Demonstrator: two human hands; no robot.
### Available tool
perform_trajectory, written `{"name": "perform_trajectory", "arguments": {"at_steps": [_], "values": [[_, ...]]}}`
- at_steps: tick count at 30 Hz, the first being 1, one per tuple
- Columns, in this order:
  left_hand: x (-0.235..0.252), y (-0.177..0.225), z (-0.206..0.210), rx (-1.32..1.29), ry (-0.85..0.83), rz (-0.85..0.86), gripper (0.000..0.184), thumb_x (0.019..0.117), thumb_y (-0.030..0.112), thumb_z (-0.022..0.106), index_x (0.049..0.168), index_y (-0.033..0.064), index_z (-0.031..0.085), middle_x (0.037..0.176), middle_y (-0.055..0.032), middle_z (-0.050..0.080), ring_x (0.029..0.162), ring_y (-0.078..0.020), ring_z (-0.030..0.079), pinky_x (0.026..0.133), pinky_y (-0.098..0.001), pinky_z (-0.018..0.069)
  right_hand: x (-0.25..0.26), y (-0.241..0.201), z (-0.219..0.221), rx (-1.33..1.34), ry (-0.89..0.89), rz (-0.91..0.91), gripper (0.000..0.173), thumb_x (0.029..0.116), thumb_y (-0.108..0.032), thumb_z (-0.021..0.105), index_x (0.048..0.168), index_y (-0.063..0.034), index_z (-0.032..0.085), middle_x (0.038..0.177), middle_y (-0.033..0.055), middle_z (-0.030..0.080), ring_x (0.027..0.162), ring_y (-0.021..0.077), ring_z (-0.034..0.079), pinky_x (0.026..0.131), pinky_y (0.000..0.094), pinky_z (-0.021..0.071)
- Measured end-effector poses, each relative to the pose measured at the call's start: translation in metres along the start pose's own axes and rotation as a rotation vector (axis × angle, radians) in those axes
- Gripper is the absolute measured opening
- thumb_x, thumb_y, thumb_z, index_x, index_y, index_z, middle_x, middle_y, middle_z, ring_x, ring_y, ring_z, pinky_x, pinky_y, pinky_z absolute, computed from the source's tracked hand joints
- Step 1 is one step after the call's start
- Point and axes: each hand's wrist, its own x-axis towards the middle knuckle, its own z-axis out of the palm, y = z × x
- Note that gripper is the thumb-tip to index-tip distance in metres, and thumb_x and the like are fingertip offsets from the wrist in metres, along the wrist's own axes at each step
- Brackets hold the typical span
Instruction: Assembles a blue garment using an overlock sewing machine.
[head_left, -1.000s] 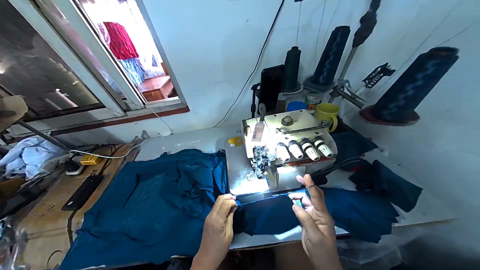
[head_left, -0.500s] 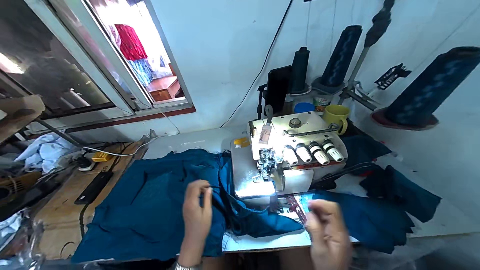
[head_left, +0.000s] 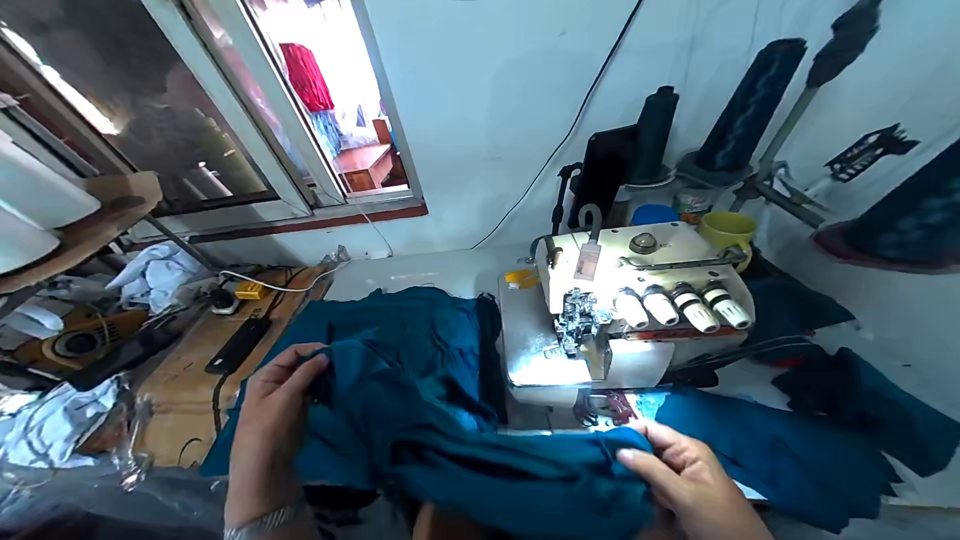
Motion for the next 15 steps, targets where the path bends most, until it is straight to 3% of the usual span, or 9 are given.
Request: {"name": "perform_trajectory", "arguments": {"at_steps": [2, 4, 6, 8, 10, 12, 15], "values": [[0.001, -0.018, 0.004, 0.283, -0.064, -0.029, 0.01, 0.098, 0.004, 0.061, 0.105, 0.0012, 0.068, 0.091, -0.0072, 0.069, 0.078, -0.0146, 0.065, 0.073, -0.0356, 0.0555, 0.005, 0.028, 0.003, -0.435, 0.28, -0.068, 0.02, 0.0874, -0.007, 0.062, 0.106, -0.0061, 0.071, 0.087, 0.0002, 0.069, 0.061, 0.0031, 0.057, 0.053, 0.0205, 0.0472], [-0.002, -0.048, 0.017, 0.562, -0.178, -0.065, 0.027, 0.0958, 0.006, 0.068, 0.121, -0.0026, 0.064, 0.111, -0.0225, 0.067, 0.097, -0.0346, 0.067, 0.087, -0.0549, 0.0544, -0.001, 0.051, 0.01, -0.752, 0.386, -0.214, 0.031, 0.0896, -0.006, 0.06, 0.118, 0.0042, 0.069, 0.112, 0.0207, 0.064, 0.079, 0.0199, 0.064, 0.067, 0.0319, 0.0559], [-0.011, -0.068, 0.025, 0.702, -0.202, 0.0, 0.045, 0.0929, 0.005, 0.071, 0.136, 0.0004, 0.058, 0.13, -0.0273, 0.059, 0.114, -0.0438, 0.061, 0.097, -0.0608, 0.0504, -0.012, 0.065, 0.021, -0.802, 0.378, -0.386, 0.029, 0.0933, -0.012, 0.06, 0.113, 0.0059, 0.07, 0.114, 0.0275, 0.064, 0.098, 0.0312, 0.067, 0.085, 0.0386, 0.0577], [-0.021, -0.075, 0.027, 0.674, -0.136, 0.142, 0.04, 0.0937, 0.001, 0.067, 0.133, 0.0013, 0.061, 0.132, -0.0254, 0.06, 0.12, -0.0452, 0.058, 0.1, -0.0627, 0.047, -0.024, 0.076, 0.033, -0.759, 0.28, -0.428, 0.032, 0.0961, -0.024, 0.065, 0.115, 0.002, 0.07, 0.114, 0.0242, 0.064, 0.11, 0.032, 0.063, 0.096, 0.0398, 0.053], [-0.022, -0.07, 0.028, 0.644, -0.087, 0.276, 0.027, 0.0979, 0.003, 0.059, 0.124, 0.0008, 0.067, 0.127, -0.0209, 0.064, 0.119, -0.0423, 0.058, 0.1, -0.0621, 0.0456, -0.027, 0.086, 0.041, -0.778, 0.233, -0.414, 0.044, 0.0968, -0.036, 0.066, 0.123, -0.0002, 0.068, 0.12, 0.0227, 0.063, 0.115, 0.0317, 0.06, 0.101, 0.0396, 0.0507], [-0.014, -0.058, 0.036, 0.65, -0.106, 0.355, 0.02, 0.1003, 0.005, 0.057, 0.112, 0.0007, 0.072, 0.116, -0.018, 0.068, 0.113, -0.0402, 0.061, 0.097, -0.0605, 0.0473, -0.02, 0.09, 0.046, -0.851, 0.263, -0.414, 0.049, 0.0948, -0.04, 0.065, 0.123, 0.0008, 0.068, 0.117, 0.0215, 0.065, 0.11, 0.0342, 0.064, 0.097, 0.0445, 0.0527], [0.008, -0.046, 0.062, 0.695, -0.271, 0.381, 0.016, 0.1009, 0.007, 0.06, 0.106, 0.0018, 0.074, 0.108, -0.0163, 0.071, 0.108, -0.0381, 0.064, 0.097, -0.0584, 0.049, -0.01, 0.087, 0.051, -0.916, 0.312, -0.37, 0.046, 0.0906, -0.038, 0.067, 0.115, 0.0013, 0.07, 0.109, 0.021, 0.066, 0.101, 0.0383, 0.066, 0.089, 0.0495, 0.0552]]}}
